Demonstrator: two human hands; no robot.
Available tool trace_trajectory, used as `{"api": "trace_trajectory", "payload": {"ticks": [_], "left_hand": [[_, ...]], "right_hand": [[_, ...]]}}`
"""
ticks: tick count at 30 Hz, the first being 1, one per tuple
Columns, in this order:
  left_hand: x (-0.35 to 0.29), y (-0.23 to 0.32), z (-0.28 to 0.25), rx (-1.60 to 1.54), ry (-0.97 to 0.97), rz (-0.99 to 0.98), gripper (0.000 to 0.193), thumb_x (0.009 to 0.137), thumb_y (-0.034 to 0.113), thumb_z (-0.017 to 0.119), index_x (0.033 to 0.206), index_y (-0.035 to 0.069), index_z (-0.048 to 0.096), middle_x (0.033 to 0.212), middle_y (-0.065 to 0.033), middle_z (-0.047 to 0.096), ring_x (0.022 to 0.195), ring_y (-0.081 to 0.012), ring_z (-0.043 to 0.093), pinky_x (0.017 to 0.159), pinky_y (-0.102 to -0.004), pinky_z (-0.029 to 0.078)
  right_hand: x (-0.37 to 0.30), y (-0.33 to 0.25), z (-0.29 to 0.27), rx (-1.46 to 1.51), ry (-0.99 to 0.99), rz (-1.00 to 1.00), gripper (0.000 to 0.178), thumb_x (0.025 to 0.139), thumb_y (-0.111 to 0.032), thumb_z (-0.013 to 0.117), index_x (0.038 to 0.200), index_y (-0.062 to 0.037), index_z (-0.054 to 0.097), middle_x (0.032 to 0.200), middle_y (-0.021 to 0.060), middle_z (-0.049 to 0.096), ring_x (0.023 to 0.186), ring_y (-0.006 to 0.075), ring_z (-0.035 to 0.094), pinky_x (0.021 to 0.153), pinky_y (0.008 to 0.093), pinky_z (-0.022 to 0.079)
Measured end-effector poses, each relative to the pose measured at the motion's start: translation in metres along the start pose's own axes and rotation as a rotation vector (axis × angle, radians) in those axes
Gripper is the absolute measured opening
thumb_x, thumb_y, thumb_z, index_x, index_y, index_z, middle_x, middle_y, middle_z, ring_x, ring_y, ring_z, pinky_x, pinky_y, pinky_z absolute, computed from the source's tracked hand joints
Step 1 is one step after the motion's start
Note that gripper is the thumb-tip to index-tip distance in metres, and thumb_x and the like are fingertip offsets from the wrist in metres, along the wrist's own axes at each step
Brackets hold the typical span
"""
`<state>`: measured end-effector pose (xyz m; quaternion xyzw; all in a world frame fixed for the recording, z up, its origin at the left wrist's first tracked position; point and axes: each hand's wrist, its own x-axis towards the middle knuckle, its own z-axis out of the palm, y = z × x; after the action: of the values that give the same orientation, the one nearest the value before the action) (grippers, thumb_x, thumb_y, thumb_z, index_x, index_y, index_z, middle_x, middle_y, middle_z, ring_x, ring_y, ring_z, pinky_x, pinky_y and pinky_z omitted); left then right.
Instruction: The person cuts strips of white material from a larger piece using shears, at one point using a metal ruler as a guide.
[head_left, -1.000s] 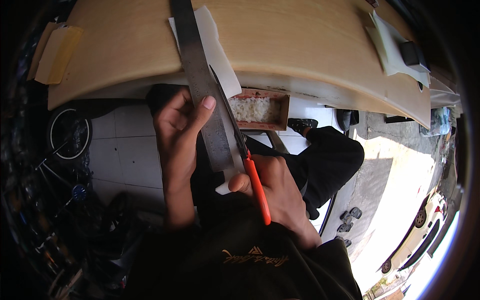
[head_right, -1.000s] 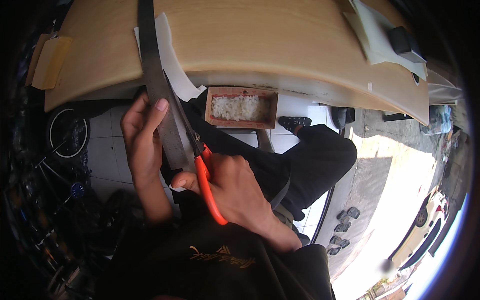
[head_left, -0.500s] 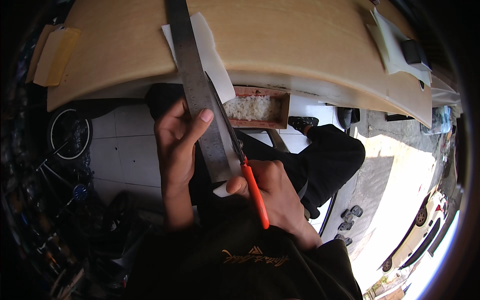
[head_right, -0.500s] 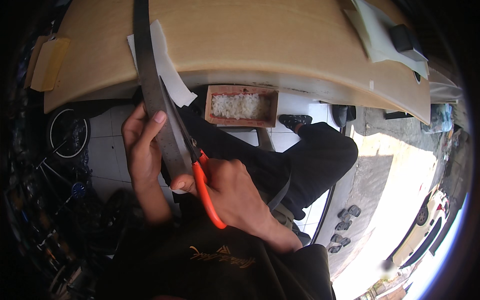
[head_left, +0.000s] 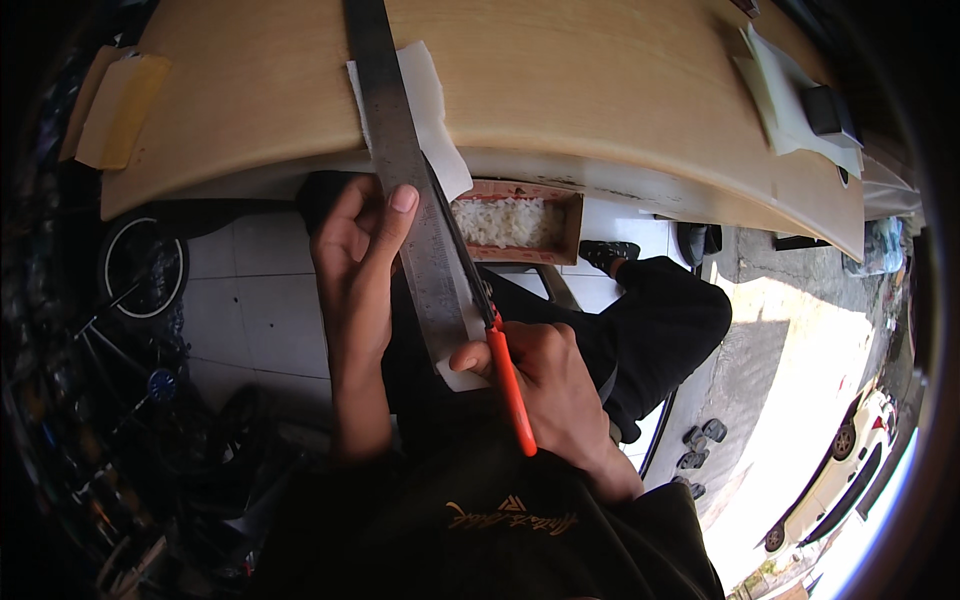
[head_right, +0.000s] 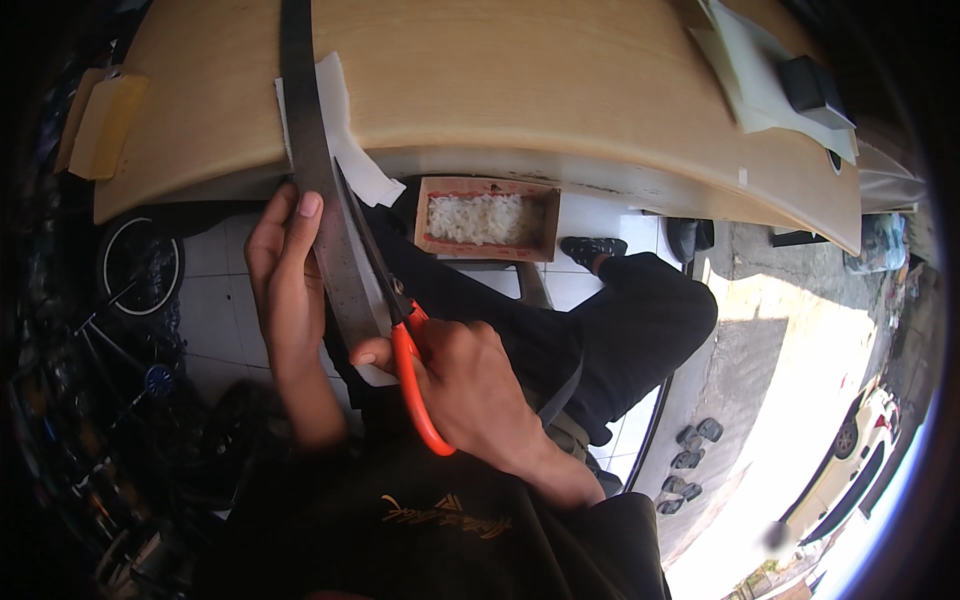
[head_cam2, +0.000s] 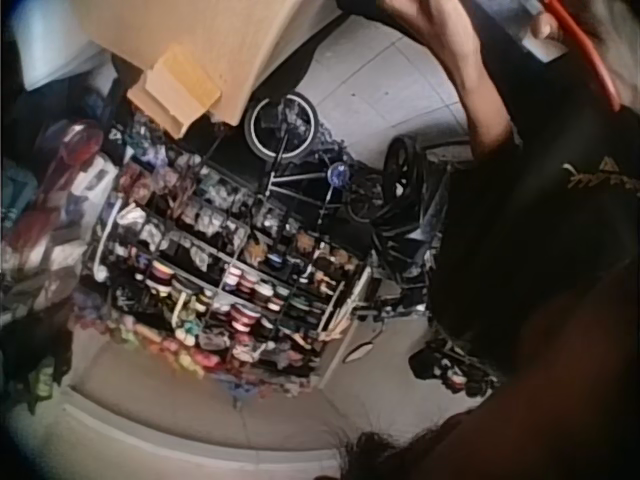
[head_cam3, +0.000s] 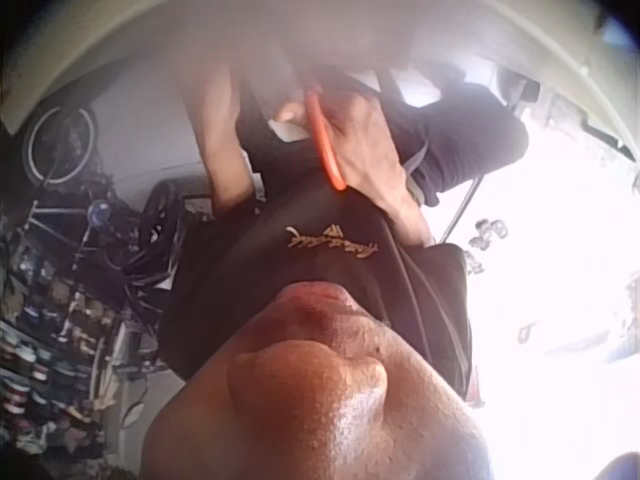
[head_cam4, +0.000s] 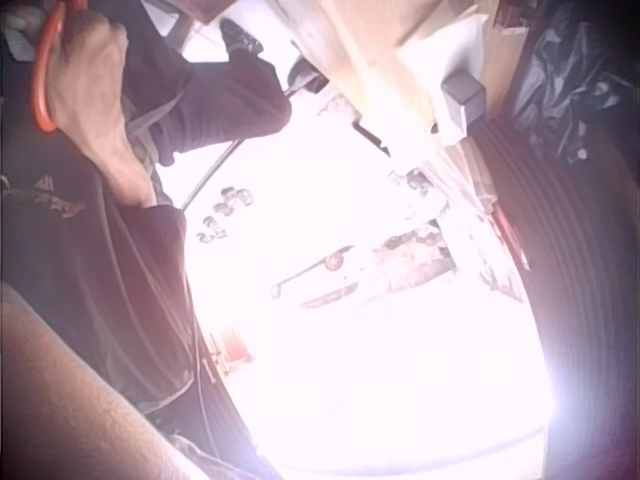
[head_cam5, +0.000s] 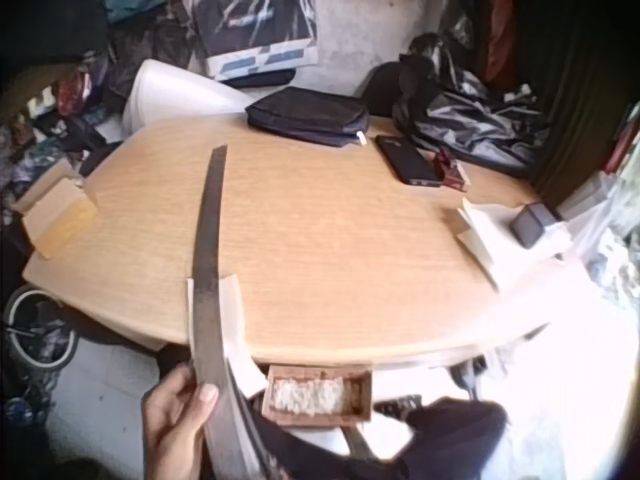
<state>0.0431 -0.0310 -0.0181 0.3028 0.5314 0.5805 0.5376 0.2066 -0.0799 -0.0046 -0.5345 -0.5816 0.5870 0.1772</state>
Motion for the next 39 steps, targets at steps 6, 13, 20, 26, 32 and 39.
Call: {"api": "trace_trajectory", "payload": {"ticks": [6,13,20,26,32,39], "left_hand": [[0.009,-0.005,-0.003,0.127,0.039,0.111,0.016,0.090,0.015,0.063,0.092,-0.001,0.061,0.073,0.0021,0.060,0.066,0.0005,0.048,0.059,-0.0163,0.034],[0.007,-0.002,-0.006,0.079,0.047,0.096,0.017,0.088,0.011,0.064,0.093,-0.004,0.060,0.078,-0.0039,0.064,0.069,-0.0027,0.055,0.063,-0.0168,0.041],[0.010,0.002,0.000,0.158,0.136,0.157,0.028,0.085,0.007,0.068,0.105,-0.009,0.057,0.088,-0.0125,0.067,0.077,-0.0080,0.061,0.069,-0.0192,0.046],[0.008,0.002,-0.005,0.116,0.078,0.150,0.028,0.085,0.007,0.068,0.106,-0.008,0.058,0.091,-0.0133,0.067,0.080,-0.0093,0.062,0.073,-0.0203,0.047],[0.006,0.002,-0.013,0.061,0.052,0.127,0.025,0.085,0.006,0.067,0.104,-0.008,0.059,0.093,-0.0124,0.067,0.085,-0.0104,0.062,0.079,-0.0227,0.046],[0.005,0.002,-0.013,0.031,0.040,0.121,0.024,0.085,0.005,0.066,0.104,-0.007,0.059,0.094,-0.0120,0.067,0.085,-0.0104,0.062,0.080,-0.0227,0.046]], "right_hand": [[-0.004,0.000,-0.002,-0.044,-0.012,0.021,0.061,0.083,-0.052,0.062,0.071,0.0075,0.058,0.052,0.0169,0.049,0.048,0.0291,0.048,0.052,0.0381,0.040],[0.001,-0.010,-0.004,-0.035,-0.037,-0.070,0.055,0.082,-0.045,0.067,0.065,0.0062,0.054,0.053,0.0250,0.048,0.055,0.0455,0.051,0.049,0.0443,0.040],[-0.002,-0.007,0.000,-0.035,0.022,-0.130,0.048,0.085,-0.041,0.064,0.074,0.0053,0.061,0.054,0.0179,0.049,0.048,0.0310,0.042,0.051,0.0381,0.038],[-0.005,-0.003,-0.003,-0.017,-0.020,-0.010,0.061,0.080,-0.053,0.064,0.066,0.0057,0.055,0.053,0.0200,0.049,0.051,0.0372,0.050,0.049,0.0413,0.039],[-0.008,0.004,-0.003,-0.037,-0.039,-0.040,0.083,0.072,-0.077,0.054,0.066,0.0063,0.051,0.050,0.0121,0.044,0.047,0.0216,0.041,0.049,0.0383,0.036],[-0.011,0.003,-0.004,0.034,-0.049,0.011,0.067,0.075,-0.059,0.066,0.069,0.0066,0.053,0.052,0.0116,0.047,0.049,0.0153,0.041,0.049,0.0345,0.037]]}}
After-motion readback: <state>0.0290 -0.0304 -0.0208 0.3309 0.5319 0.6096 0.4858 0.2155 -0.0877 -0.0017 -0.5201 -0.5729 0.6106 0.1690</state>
